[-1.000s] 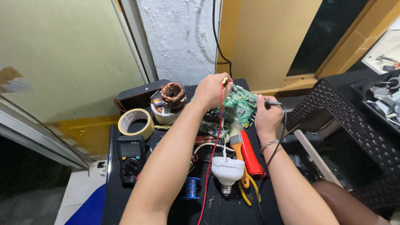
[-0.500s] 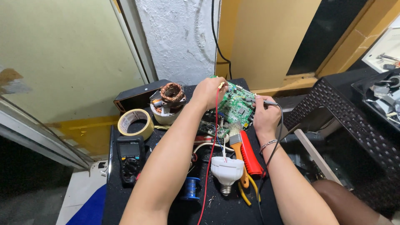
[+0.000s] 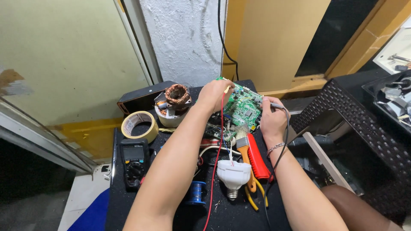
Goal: Using a soldering iron and multimeter probes to test and remove components from a printed circuit board on a repair bench.
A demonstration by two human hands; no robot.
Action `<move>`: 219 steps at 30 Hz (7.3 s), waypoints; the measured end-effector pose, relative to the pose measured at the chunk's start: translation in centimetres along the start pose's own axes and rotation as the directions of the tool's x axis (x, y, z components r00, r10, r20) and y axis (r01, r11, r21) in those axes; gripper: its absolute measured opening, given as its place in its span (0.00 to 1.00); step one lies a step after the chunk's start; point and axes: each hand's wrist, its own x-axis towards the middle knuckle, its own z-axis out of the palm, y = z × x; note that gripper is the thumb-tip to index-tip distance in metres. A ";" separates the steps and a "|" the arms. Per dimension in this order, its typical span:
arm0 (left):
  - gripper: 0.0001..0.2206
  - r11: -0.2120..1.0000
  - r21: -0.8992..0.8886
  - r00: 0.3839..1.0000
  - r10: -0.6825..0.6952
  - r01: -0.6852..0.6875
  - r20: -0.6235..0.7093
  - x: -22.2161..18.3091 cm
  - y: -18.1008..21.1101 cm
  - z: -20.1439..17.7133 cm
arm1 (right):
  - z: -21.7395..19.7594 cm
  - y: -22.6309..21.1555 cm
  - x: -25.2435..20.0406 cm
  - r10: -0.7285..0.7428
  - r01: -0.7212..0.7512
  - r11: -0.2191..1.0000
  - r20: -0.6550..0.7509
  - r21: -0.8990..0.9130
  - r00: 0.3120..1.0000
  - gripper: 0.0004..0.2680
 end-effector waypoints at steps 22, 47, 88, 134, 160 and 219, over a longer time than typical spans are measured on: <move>0.11 0.998 0.059 1.000 -0.010 0.011 -0.028 0.6 -0.3 1.1 | 0.0 0.7 -0.1 -0.109 0.109 0.994 0.006 -0.021 0.994 0.03; 0.19 0.993 0.117 0.996 -0.036 0.026 0.084 -0.2 1.5 -0.7 | -0.2 1.6 0.1 -0.206 0.208 0.978 0.080 -0.018 0.975 0.06; 0.11 0.994 -0.010 0.994 0.105 -0.105 0.008 -0.4 0.5 -0.1 | 0.4 2.4 0.2 -0.115 0.119 0.992 0.070 -0.045 0.991 0.05; 0.11 0.999 -0.037 0.999 0.034 -0.033 0.024 -0.2 0.8 -0.1 | 0.4 0.9 -0.1 -0.074 0.075 0.996 0.032 -0.044 0.997 0.05; 0.12 0.999 -0.037 1.000 -0.021 0.021 0.014 -0.3 0.6 -0.9 | 0.3 0.4 -0.3 -0.070 0.071 0.997 0.040 -0.031 0.997 0.05; 0.12 1.000 0.008 1.000 0.018 -0.019 0.025 0.6 -0.5 0.4 | 0.3 0.6 -0.2 -0.029 0.031 0.999 0.047 -0.033 0.998 0.05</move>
